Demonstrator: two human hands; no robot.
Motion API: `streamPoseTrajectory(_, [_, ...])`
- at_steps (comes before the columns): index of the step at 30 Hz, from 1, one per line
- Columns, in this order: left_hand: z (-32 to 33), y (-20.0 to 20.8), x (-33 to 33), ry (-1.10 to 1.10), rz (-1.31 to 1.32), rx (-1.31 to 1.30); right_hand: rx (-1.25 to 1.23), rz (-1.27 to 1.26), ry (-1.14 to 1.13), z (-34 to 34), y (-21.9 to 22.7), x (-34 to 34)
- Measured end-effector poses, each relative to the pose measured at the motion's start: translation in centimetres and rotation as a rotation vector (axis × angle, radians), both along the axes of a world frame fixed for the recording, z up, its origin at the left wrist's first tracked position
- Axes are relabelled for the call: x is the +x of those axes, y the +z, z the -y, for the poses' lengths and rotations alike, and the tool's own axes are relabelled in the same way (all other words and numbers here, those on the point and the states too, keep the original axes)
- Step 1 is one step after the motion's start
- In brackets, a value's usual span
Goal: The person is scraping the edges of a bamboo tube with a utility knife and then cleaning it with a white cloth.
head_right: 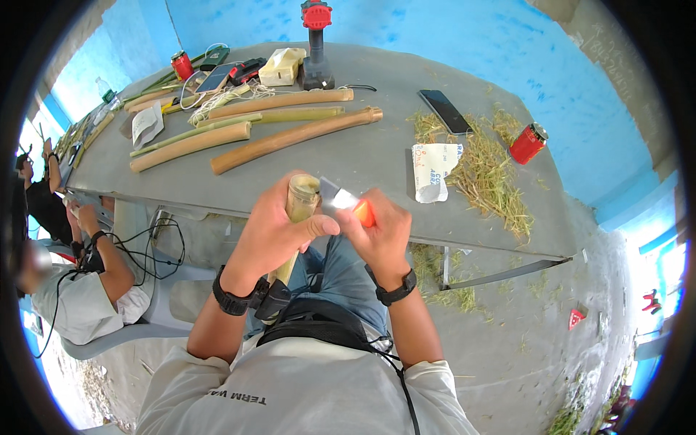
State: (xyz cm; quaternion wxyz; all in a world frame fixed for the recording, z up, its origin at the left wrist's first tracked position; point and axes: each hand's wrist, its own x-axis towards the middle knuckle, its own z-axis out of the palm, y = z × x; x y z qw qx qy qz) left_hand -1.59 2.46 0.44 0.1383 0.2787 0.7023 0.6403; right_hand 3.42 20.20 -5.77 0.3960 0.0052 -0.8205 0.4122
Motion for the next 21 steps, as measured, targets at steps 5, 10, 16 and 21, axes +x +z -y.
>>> streamPoseTrajectory(5, [0.0, 0.8, 0.2, -0.118, 0.188, 0.017, 0.14, -0.055, 0.088, -0.6, 0.2, 0.1])
streamPoseTrajectory(10, [0.3, 0.3, -0.3, -0.183, 0.253, 0.016, 0.202, -0.116, 0.096, -0.5, 0.1, -0.3])
streamPoseTrajectory(16, [0.2, 0.0, -0.2, -0.172, 0.19, 0.011, 0.263, -0.131, 0.044, -0.5, -0.1, -0.4])
streamPoseTrajectory(21, [0.2, -0.2, 0.0, -0.111, 0.207, -0.013, 0.304, -0.141, -0.001, -0.4, -0.2, -0.5])
